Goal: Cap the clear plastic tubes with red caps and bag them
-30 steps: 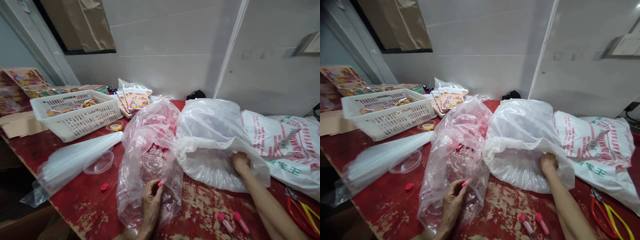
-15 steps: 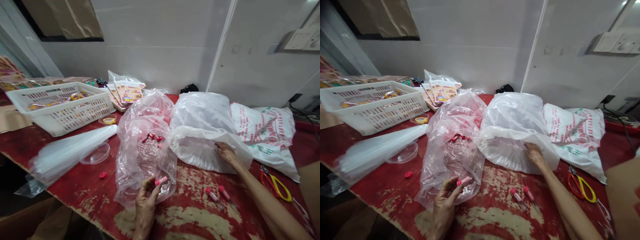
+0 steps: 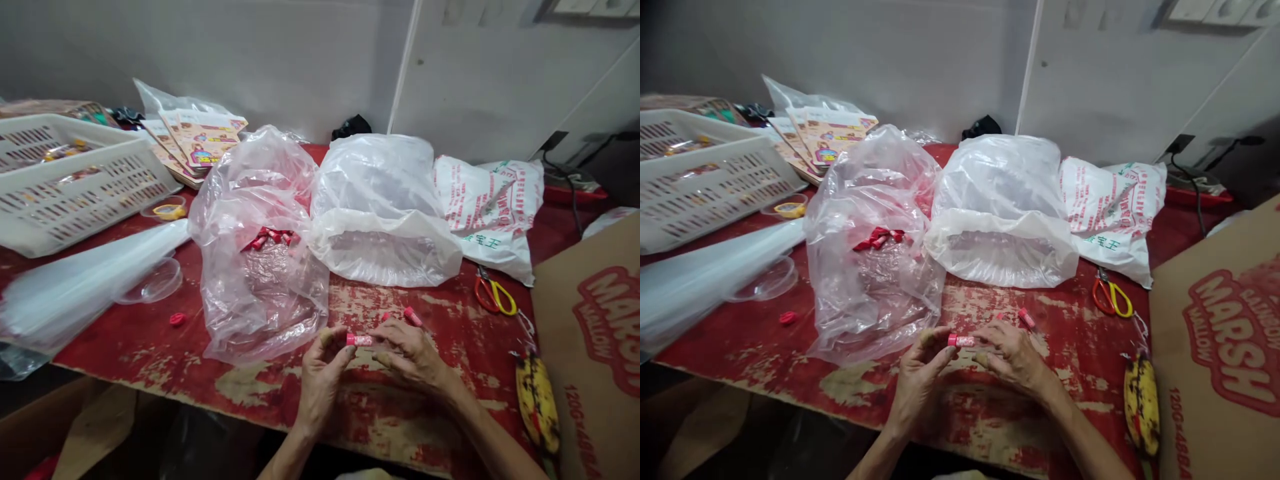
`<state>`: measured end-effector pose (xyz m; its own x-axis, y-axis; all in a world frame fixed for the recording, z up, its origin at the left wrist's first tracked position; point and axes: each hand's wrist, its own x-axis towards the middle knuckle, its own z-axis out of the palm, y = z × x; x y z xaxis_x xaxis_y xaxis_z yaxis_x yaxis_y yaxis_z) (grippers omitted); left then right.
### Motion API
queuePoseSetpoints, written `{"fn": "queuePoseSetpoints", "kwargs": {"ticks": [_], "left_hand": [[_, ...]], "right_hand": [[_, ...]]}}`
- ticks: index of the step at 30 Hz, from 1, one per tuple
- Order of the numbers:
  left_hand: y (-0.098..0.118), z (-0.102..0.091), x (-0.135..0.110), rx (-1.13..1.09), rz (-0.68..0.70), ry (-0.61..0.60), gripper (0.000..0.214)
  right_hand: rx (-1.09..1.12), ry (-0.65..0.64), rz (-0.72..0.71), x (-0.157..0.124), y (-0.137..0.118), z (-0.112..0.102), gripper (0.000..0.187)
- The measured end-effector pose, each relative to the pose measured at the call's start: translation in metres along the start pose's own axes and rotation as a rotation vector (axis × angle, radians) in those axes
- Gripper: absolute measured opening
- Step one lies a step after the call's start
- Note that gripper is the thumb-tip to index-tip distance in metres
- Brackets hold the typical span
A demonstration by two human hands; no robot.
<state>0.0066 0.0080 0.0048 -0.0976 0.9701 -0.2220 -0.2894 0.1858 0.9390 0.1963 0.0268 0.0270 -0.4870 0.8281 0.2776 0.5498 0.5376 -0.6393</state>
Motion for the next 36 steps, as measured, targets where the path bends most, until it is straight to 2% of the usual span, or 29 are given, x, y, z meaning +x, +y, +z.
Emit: {"fn": "queuePoseSetpoints", "kwargs": {"ticks": [3,6,8,14,17,19,21,23,25,28,30,32,34,36], "left_hand": [[-0.009,0.005,-0.007,0.033,0.002,-0.014,0.025],[-0.016,0.008,-0.013,0.174,0.061,-0.016,0.023],[-0.021,0.009,-0.017,0.242,0.094,-0.033,0.026],[-0.025,0.014,-0.022,0.359,0.208,-0.065,0.027],[-0.015,0.016,-0.014,0.462,0.254,-0.183,0.025],[-0.003,0.014,-0.003,0.551,0.350,-0.176,0.022],[0.011,0.007,0.016,0.639,0.493,-0.022,0.022],[0.026,-0.007,0.045,0.751,0.593,0.210,0.021],[0.040,-0.027,0.082,0.906,0.580,0.422,0.019],[0.057,-0.060,0.147,0.990,0.508,0.574,0.021],[0.067,-0.079,0.189,1.037,0.449,0.643,0.022],[0.076,-0.093,0.222,1.076,0.381,0.659,0.019],[0.082,-0.102,0.246,1.110,0.318,0.631,0.018],[0.084,-0.107,0.260,1.137,0.291,0.566,0.023]], "right_hand": [[-0.018,0.051,-0.051,-0.008,-0.002,0.011,0.023],[-0.008,0.132,-0.068,-0.014,-0.003,0.023,0.023],[0.004,0.175,-0.048,-0.016,-0.003,0.028,0.022],[0.026,0.198,0.023,-0.021,-0.003,0.040,0.016],[-0.105,0.244,0.049,-0.025,0.003,0.053,0.020],[-0.308,0.280,0.057,-0.026,0.008,0.062,0.022],[-0.526,0.303,0.069,-0.023,0.013,0.069,0.022],[-0.678,0.312,0.083,-0.020,0.017,0.073,0.021],[-0.759,0.314,0.085,-0.017,0.019,0.075,0.020],[-0.807,0.330,0.052,-0.019,0.027,0.077,0.021],[-0.816,0.354,-0.022,-0.023,0.035,0.076,0.023],[-0.813,0.372,-0.109,-0.026,0.041,0.071,0.026],[-0.791,0.368,-0.157,-0.026,0.043,0.063,0.028],[-0.751,0.367,-0.134,-0.023,0.041,0.052,0.026]]}}
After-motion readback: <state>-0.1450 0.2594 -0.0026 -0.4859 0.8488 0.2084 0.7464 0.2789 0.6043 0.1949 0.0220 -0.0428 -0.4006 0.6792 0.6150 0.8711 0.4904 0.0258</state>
